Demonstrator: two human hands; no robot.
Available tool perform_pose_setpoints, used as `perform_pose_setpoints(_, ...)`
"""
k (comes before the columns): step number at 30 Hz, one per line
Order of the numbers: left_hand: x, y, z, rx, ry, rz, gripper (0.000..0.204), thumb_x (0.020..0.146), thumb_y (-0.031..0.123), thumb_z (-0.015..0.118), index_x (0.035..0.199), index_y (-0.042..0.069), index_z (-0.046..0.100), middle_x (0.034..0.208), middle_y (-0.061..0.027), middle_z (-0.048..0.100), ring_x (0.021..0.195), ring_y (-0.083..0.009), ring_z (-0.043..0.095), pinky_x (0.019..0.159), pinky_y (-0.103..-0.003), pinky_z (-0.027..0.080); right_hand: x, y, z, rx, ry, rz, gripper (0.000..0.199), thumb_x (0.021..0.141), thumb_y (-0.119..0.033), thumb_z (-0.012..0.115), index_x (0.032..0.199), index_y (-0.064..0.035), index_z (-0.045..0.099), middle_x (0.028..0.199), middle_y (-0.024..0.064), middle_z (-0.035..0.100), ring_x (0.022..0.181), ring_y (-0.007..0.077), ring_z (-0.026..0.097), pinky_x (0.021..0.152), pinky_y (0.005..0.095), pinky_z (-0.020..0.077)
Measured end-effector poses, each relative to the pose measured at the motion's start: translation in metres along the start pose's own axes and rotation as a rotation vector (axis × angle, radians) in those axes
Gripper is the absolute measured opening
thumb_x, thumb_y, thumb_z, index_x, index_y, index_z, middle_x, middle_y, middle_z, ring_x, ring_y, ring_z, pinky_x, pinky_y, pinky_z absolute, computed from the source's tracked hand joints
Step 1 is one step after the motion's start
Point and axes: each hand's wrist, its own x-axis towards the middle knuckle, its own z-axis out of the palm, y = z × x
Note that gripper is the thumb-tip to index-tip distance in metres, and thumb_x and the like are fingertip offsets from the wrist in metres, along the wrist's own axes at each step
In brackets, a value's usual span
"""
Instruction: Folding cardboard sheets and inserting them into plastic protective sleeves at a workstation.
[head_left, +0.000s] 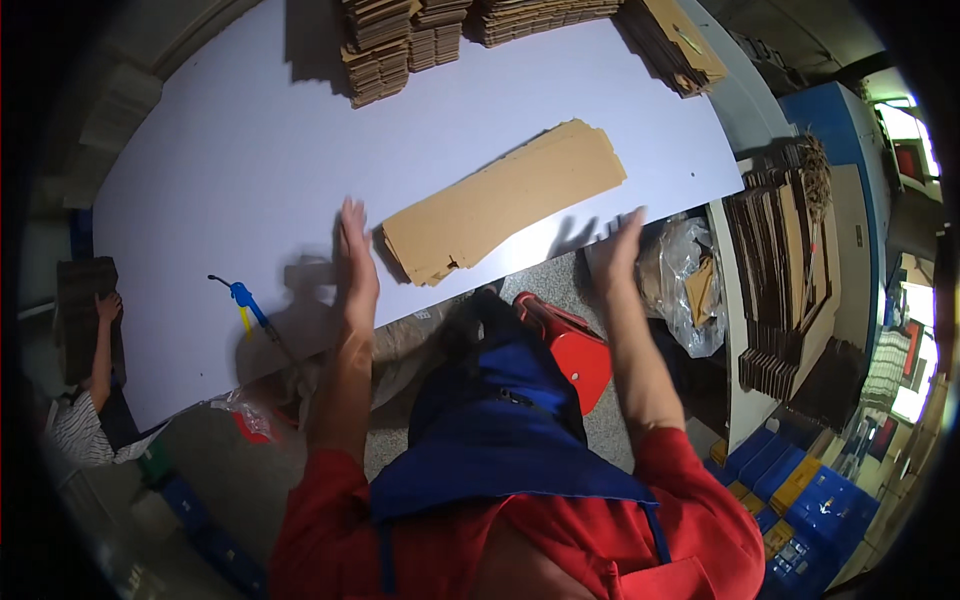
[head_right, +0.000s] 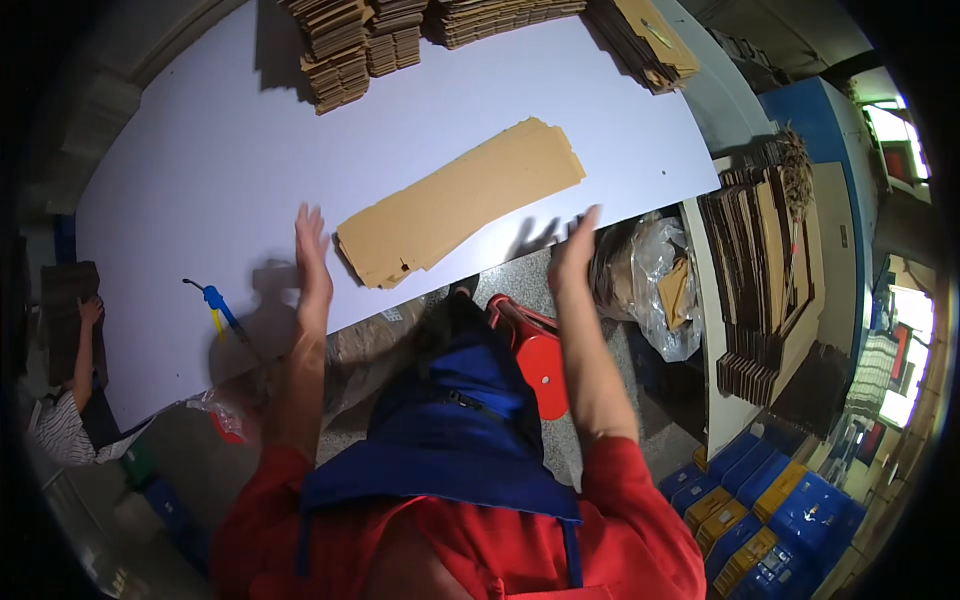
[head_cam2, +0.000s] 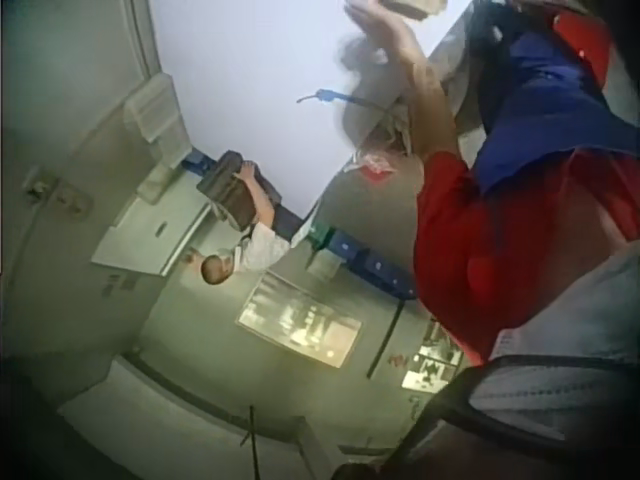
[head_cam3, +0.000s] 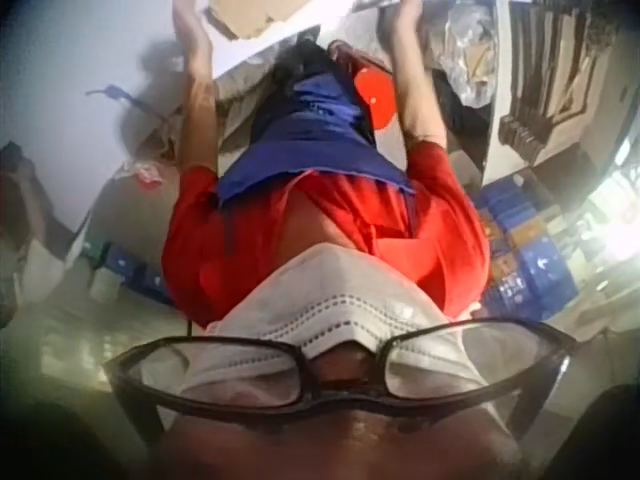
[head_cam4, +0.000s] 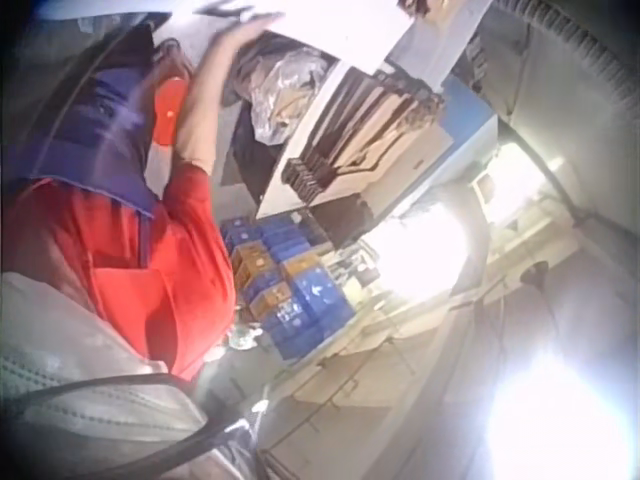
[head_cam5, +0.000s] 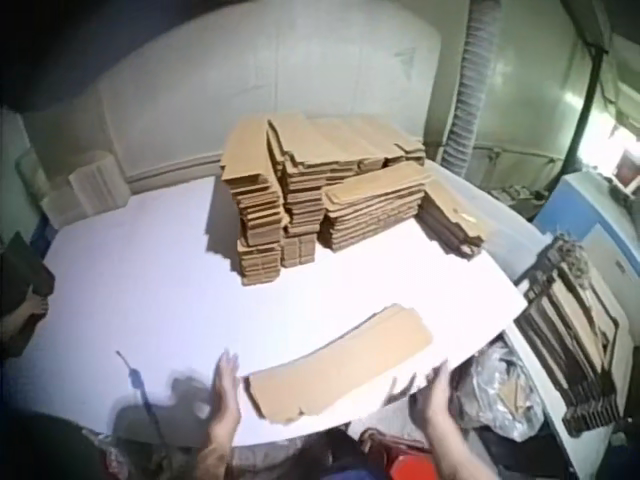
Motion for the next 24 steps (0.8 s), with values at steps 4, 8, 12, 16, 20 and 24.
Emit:
perform_pose_setpoints(4, -0.034, -0.021, 0.032, -0.015, 0.126, -0.097, 0.053, 0.108, 0.038, 0.035, 0.146, 0.004, 0.047, 0.143, -0.0159, 0.054, 0.132, -0.0276, 0.051, 0.111, -0.038, 0.038, 0.071, -0.063, 0.019, -0.155, 0.061, -0.068, 0.105, 0.094, -0.076, 0.038, 0.159, 0.0026, 0.011, 0.166, 0.0231, 0.013, 0.152, 0.0378, 0.018, 0.123, 0.0508, 0.0162)
perform_pose_setpoints(8, -0.013, -0.036, 0.06, 0.002, 0.161, -0.103, 0.053, 0.108, 0.04, 0.036, 0.144, 0.004, 0.048, 0.141, -0.0142, 0.054, 0.128, -0.0251, 0.051, 0.109, -0.037, 0.038, 0.134, -0.068, 0.056, -0.325, -0.045, -0.154, 0.092, 0.099, -0.066, 0.04, 0.155, 0.005, 0.024, 0.161, 0.0247, 0.025, 0.149, 0.0368, 0.027, 0.121, 0.0479, 0.0216)
perform_pose_setpoints(12, -0.004, -0.065, 0.053, -0.161, 0.326, -0.208, 0.049, 0.107, 0.041, 0.038, 0.14, 0.007, 0.051, 0.129, -0.0088, 0.059, 0.116, -0.0196, 0.055, 0.1, -0.035, 0.042, 0.154, -0.076, 0.079, -0.703, -0.105, -0.24, 0.076, 0.101, -0.051, 0.048, 0.151, 0.0043, 0.035, 0.154, 0.0247, 0.038, 0.141, 0.0357, 0.039, 0.117, 0.0439, 0.0311)
perform_pose_setpoints(16, -0.042, 0.016, 0.104, -0.238, 0.769, -0.218, 0.042, 0.108, 0.041, 0.039, 0.128, 0.009, 0.057, 0.113, -0.0062, 0.063, 0.106, -0.0155, 0.057, 0.09, -0.033, 0.046, 0.131, -0.133, 0.153, -0.953, -0.192, -0.494, 0.065, 0.102, -0.04, 0.053, 0.149, 0.0035, 0.041, 0.15, 0.0237, 0.046, 0.137, 0.0346, 0.047, 0.111, 0.0421, 0.0397)
perform_pose_setpoints(20, -0.091, 0.014, 0.12, -0.512, 0.86, -0.232, 0.052, 0.106, 0.048, 0.034, 0.134, 0.009, 0.054, 0.122, -0.0103, 0.061, 0.112, -0.021, 0.057, 0.095, -0.038, 0.045, 0.076, -0.146, 0.281, -1.046, -1.136, -0.16, 0.061, 0.104, -0.04, 0.05, 0.148, 0.0009, 0.044, 0.149, 0.0173, 0.05, 0.133, 0.0279, 0.051, 0.109, 0.0343, 0.0409)
perform_pose_setpoints(24, -0.116, 0.009, 0.135, -0.903, 0.708, -0.372, 0.065, 0.103, 0.056, 0.028, 0.142, 0.009, 0.049, 0.133, -0.0159, 0.058, 0.119, -0.0283, 0.057, 0.103, -0.044, 0.044, 0.035, -0.023, 0.344, -1.31, -1.792, 0.116, 0.073, 0.1, -0.063, 0.042, 0.135, -0.0016, 0.059, 0.138, 0.0171, 0.059, 0.123, 0.027, 0.057, 0.107, 0.036, 0.0421)
